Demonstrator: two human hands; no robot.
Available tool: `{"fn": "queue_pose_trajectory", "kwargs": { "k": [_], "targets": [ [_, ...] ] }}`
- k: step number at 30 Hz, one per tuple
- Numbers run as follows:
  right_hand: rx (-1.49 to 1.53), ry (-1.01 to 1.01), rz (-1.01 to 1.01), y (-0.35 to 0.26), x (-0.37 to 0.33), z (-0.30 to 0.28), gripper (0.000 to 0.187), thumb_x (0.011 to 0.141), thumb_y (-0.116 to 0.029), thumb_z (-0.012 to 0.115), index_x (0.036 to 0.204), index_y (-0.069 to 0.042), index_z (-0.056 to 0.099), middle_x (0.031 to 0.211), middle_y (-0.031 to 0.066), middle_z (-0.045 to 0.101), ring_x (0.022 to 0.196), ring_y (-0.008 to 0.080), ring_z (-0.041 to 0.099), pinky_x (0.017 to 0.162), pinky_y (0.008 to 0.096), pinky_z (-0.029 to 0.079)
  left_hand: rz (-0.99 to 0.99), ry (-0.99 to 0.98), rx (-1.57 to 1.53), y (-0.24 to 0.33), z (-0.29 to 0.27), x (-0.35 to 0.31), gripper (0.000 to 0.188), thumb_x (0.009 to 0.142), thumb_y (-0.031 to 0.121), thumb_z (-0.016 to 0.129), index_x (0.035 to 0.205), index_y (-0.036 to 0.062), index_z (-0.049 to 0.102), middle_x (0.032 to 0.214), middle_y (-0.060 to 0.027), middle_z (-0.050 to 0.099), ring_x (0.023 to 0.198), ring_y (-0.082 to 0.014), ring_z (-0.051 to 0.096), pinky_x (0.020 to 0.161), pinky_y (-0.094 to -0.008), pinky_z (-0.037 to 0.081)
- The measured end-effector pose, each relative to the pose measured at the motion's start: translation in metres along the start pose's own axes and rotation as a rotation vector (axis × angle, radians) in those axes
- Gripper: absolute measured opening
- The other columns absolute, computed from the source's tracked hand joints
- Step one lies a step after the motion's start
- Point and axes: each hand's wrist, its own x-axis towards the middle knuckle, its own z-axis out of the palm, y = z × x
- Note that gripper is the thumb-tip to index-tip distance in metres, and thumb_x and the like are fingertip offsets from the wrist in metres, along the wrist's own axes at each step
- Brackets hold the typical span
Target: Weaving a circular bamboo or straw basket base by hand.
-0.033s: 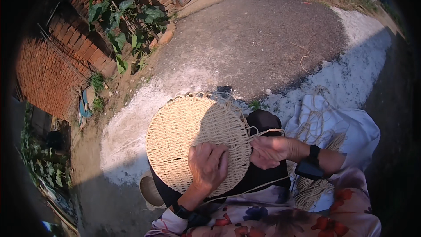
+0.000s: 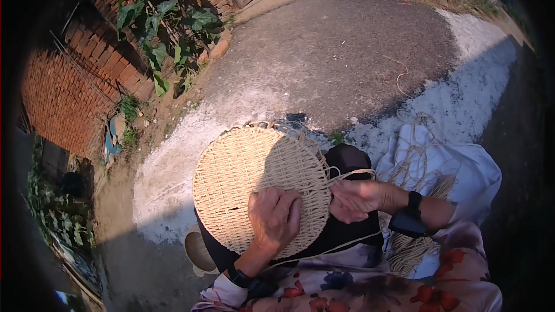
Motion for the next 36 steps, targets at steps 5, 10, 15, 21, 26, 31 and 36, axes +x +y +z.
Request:
{"fn": "queue_pose_trajectory", "kwargs": {
  "k": [5,10,15,21,26,31,36],
  "targets": [
    [-0.247,0.175,0.065,0.000,0.005,0.014,0.095,0.091,-0.079,0.023,0.070,0.006,0.060,0.063,0.0111,0.059,0.038,0.0106,0.044,0.035,0.0215,0.035,-0.009,0.013,-0.004,-0.003,0.000,-0.005,0.015,0.072,0.001,0.073,0.082,0.0097,0.065,0.075,-0.0036,0.056,0.068,-0.0227,0.054,0.065,-0.0367,0.035],
    [-0.253,0.177,0.048,0.002,0.010,0.016,0.086,0.094,-0.074,0.028,0.075,0.003,0.060,0.067,0.0151,0.062,0.043,0.0116,0.052,0.035,0.0217,0.039,-0.038,0.012,-0.049,-0.009,0.002,-0.010,0.014,0.073,0.002,0.071,0.080,0.0104,0.064,0.073,-0.0032,0.056,0.067,-0.0221,0.053,0.063,-0.0355,0.034],
    [-0.230,0.212,-0.001,0.005,0.019,0.021,0.081,0.094,-0.074,0.025,0.108,0.000,0.056,0.066,0.0139,0.061,0.044,0.0119,0.054,0.036,0.0217,0.041,-0.019,0.045,-0.020,-0.013,0.005,-0.011,0.014,0.074,0.002,0.071,0.082,0.0108,0.064,0.074,-0.0031,0.058,0.068,-0.0220,0.054,0.063,-0.0358,0.034],
    [-0.146,0.269,0.004,0.008,0.025,0.018,0.076,0.094,-0.074,0.025,0.133,-0.011,0.040,0.067,0.0119,0.060,0.043,0.0113,0.052,0.037,0.0208,0.040,-0.055,0.036,0.007,-0.018,0.007,-0.016,0.014,0.076,0.002,0.070,0.084,0.0110,0.064,0.077,-0.0031,0.062,0.068,-0.0217,0.056,0.065,-0.0357,0.036],
    [-0.125,0.263,0.020,0.006,0.029,0.020,0.074,0.096,-0.071,0.026,0.135,-0.009,0.040,0.064,0.0097,0.058,0.042,0.0097,0.049,0.037,0.0196,0.039,-0.071,0.054,-0.006,-0.020,0.003,-0.018,0.014,0.076,0.001,0.069,0.085,0.0106,0.063,0.078,-0.0035,0.064,0.069,-0.0216,0.057,0.066,-0.0352,0.037],
    [0.037,0.181,0.008,0.003,0.030,0.019,0.068,0.099,-0.066,0.028,0.139,-0.011,0.036,0.060,0.0060,0.051,0.040,0.0083,0.043,0.036,0.0182,0.037,-0.078,0.053,-0.034,-0.023,0.002,-0.019,0.014,0.076,0.000,0.070,0.084,0.0097,0.064,0.078,-0.0037,0.064,0.070,-0.0225,0.059,0.067,-0.0357,0.039],
    [0.024,0.244,-0.024,0.005,0.033,0.024,0.077,0.095,-0.070,0.032,0.134,-0.004,0.040,0.058,0.0080,0.053,0.038,0.0103,0.046,0.032,0.0194,0.035,-0.085,0.045,-0.034,-0.026,0.001,-0.020,0.013,0.076,0.001,0.071,0.084,0.0088,0.065,0.076,-0.0046,0.064,0.068,-0.0233,0.059,0.066,-0.0357,0.040]
  ]
}}
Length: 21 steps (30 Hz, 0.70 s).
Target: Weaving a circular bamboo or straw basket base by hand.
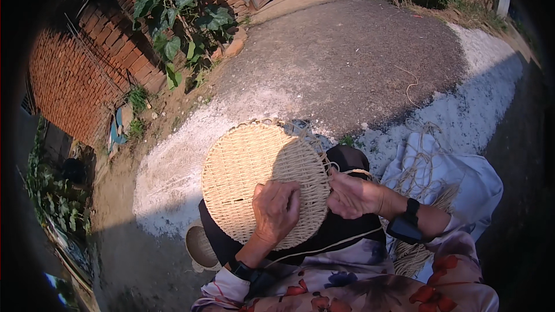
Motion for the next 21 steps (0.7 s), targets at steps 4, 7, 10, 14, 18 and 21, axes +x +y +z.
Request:
{"fn": "queue_pose_trajectory", "kwargs": {
  "k": [4,7,10,14,18,21],
  "targets": [
    [-0.006,0.042,-0.014,0.004,0.000,-0.003,0.077,0.096,-0.069,0.031,0.115,0.003,0.051,0.058,0.0082,0.054,0.038,0.0105,0.046,0.033,0.0202,0.036,0.003,0.009,0.003,0.000,0.001,0.000,0.013,0.075,0.001,0.072,0.084,0.0084,0.066,0.075,-0.0053,0.064,0.068,-0.0239,0.059,0.066,-0.0358,0.040],
    [-0.019,0.059,-0.032,0.004,0.000,-0.001,0.079,0.096,-0.070,0.030,0.106,0.004,0.054,0.058,0.0082,0.055,0.038,0.0107,0.047,0.032,0.0205,0.036,0.005,0.014,-0.002,-0.001,0.002,0.000,0.014,0.075,0.001,0.072,0.084,0.0083,0.066,0.075,-0.0056,0.064,0.067,-0.0241,0.059,0.066,-0.0358,0.040],
    [-0.039,0.071,-0.041,0.004,0.001,0.000,0.080,0.095,-0.071,0.030,0.107,0.005,0.054,0.058,0.0082,0.055,0.037,0.0108,0.045,0.032,0.0206,0.035,0.008,0.018,-0.004,-0.001,0.003,0.001,0.014,0.075,0.001,0.072,0.084,0.0082,0.066,0.074,-0.0057,0.064,0.067,-0.0242,0.059,0.065,-0.0360,0.040],
    [-0.057,0.067,-0.030,0.004,0.001,-0.004,0.083,0.093,-0.073,0.030,0.106,0.005,0.053,0.058,0.0082,0.054,0.036,0.0104,0.044,0.031,0.0204,0.035,0.011,0.017,0.005,-0.001,0.002,0.001,0.015,0.074,0.000,0.072,0.085,0.0082,0.066,0.073,-0.0057,0.063,0.067,-0.0241,0.059,0.065,-0.0363,0.039],
    [0.096,-0.050,-0.017,0.005,0.003,-0.007,0.068,0.097,-0.067,0.033,0.131,-0.009,0.043,0.060,0.0066,0.052,0.038,0.0096,0.041,0.035,0.0197,0.036,0.005,0.018,0.003,-0.002,0.002,0.000,0.015,0.074,0.001,0.073,0.085,0.0085,0.066,0.073,-0.0053,0.063,0.067,-0.0238,0.058,0.065,-0.0363,0.039],
    [0.168,-0.079,-0.072,0.016,0.006,-0.011,0.066,0.098,-0.065,0.035,0.100,-0.002,0.055,0.057,0.0054,0.049,0.037,0.0096,0.040,0.035,0.0198,0.035,-0.002,0.015,-0.002,-0.002,0.002,0.000,0.015,0.075,0.001,0.073,0.085,0.0087,0.066,0.073,-0.0050,0.063,0.066,-0.0233,0.058,0.065,-0.0359,0.039]
  ]
}}
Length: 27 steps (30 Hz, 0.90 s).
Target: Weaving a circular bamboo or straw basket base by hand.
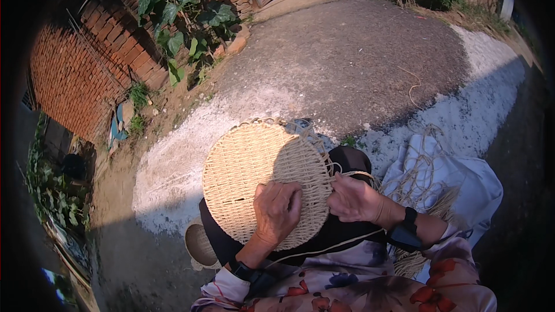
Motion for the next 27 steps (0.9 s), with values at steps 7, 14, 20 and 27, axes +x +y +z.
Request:
{"fn": "queue_pose_trajectory", "kwargs": {
  "k": [7,14,20,27],
  "targets": [
    [0.096,0.018,-0.092,0.006,0.001,0.008,0.069,0.100,-0.059,0.037,0.060,-0.004,0.047,0.053,0.0031,0.043,0.037,0.0098,0.037,0.036,0.0208,0.034,-0.008,-0.021,-0.003,-0.001,-0.003,0.000,0.015,0.075,0.003,0.074,0.087,0.0090,0.066,0.072,-0.0042,0.063,0.065,-0.0214,0.059,0.066,-0.0348,0.040],
    [0.175,-0.050,-0.133,0.008,0.002,0.007,0.049,0.102,-0.046,0.043,0.075,-0.006,0.053,0.055,0.0019,0.043,0.041,0.0099,0.038,0.037,0.0213,0.033,-0.022,-0.085,-0.047,0.001,-0.012,0.006,0.016,0.076,0.003,0.075,0.089,0.0074,0.067,0.072,-0.0054,0.063,0.061,-0.0214,0.058,0.065,-0.0340,0.041],
    [0.203,-0.095,-0.148,0.012,0.006,-0.004,0.030,0.101,-0.028,0.050,0.077,-0.010,0.050,0.055,0.0001,0.042,0.043,0.0088,0.037,0.038,0.0229,0.032,-0.011,-0.198,-0.068,0.005,-0.025,0.016,0.015,0.077,0.003,0.073,0.090,0.0047,0.067,0.073,-0.0091,0.064,0.064,-0.0247,0.061,0.063,-0.0362,0.046],
    [0.166,-0.134,-0.173,0.013,0.011,-0.007,0.029,0.101,-0.019,0.048,0.073,-0.010,0.046,0.052,-0.0016,0.038,0.043,0.0076,0.035,0.037,0.0233,0.029,0.016,-0.276,0.020,0.013,-0.034,0.019,0.012,0.081,0.006,0.070,0.092,0.0025,0.067,0.077,-0.0131,0.066,0.073,-0.0303,0.066,0.068,-0.0402,0.051]
  ]
}}
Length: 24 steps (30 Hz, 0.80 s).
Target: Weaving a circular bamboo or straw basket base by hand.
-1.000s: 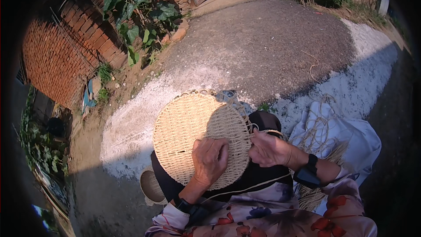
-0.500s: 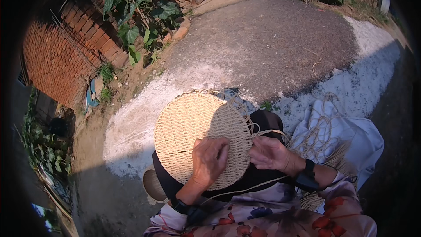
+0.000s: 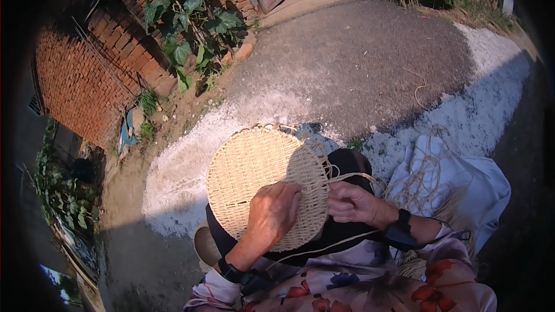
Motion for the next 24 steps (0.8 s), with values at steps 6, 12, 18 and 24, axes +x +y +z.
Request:
{"fn": "queue_pose_trajectory", "kwargs": {
  "k": [6,12,18,24],
  "targets": [
    [-0.049,0.011,0.017,-0.002,0.000,0.004,0.031,0.101,-0.017,0.048,0.071,-0.010,0.046,0.051,-0.0011,0.038,0.041,0.0071,0.033,0.035,0.0225,0.027,-0.131,-0.142,-0.150,-0.006,-0.005,0.009,0.010,0.083,0.007,0.071,0.091,0.0015,0.069,0.074,-0.0127,0.067,0.065,-0.0247,0.067,0.061,-0.0343,0.052],
    [-0.100,0.000,0.008,-0.001,0.000,0.002,0.026,0.101,-0.016,0.047,0.076,-0.009,0.048,0.051,-0.0010,0.038,0.041,0.0077,0.034,0.036,0.0232,0.028,-0.152,-0.211,-0.247,-0.016,-0.005,0.015,0.008,0.081,0.006,0.072,0.087,0.0019,0.069,0.067,-0.0080,0.065,0.059,-0.0159,0.064,0.056,-0.0298,0.050],
    [-0.145,0.057,-0.024,0.000,-0.002,0.011,0.023,0.101,-0.017,0.047,0.080,-0.008,0.050,0.052,0.0000,0.039,0.040,0.0084,0.035,0.036,0.0236,0.030,-0.158,-0.112,-0.277,-0.013,0.001,0.014,0.005,0.078,0.002,0.070,0.080,0.0009,0.066,0.065,-0.0064,0.063,0.057,-0.0125,0.060,0.055,-0.0282,0.049],
    [-0.285,0.385,-0.119,0.007,-0.027,0.053,0.030,0.098,-0.015,0.052,0.126,-0.005,0.046,0.054,0.0017,0.045,0.038,0.0078,0.037,0.035,0.0223,0.030,-0.358,0.267,-0.151,-0.043,-0.024,-0.014,0.005,0.074,-0.001,0.061,0.070,0.0002,0.059,0.059,-0.0089,0.059,0.051,-0.0134,0.057,0.052,-0.0287,0.047]
  ]
}}
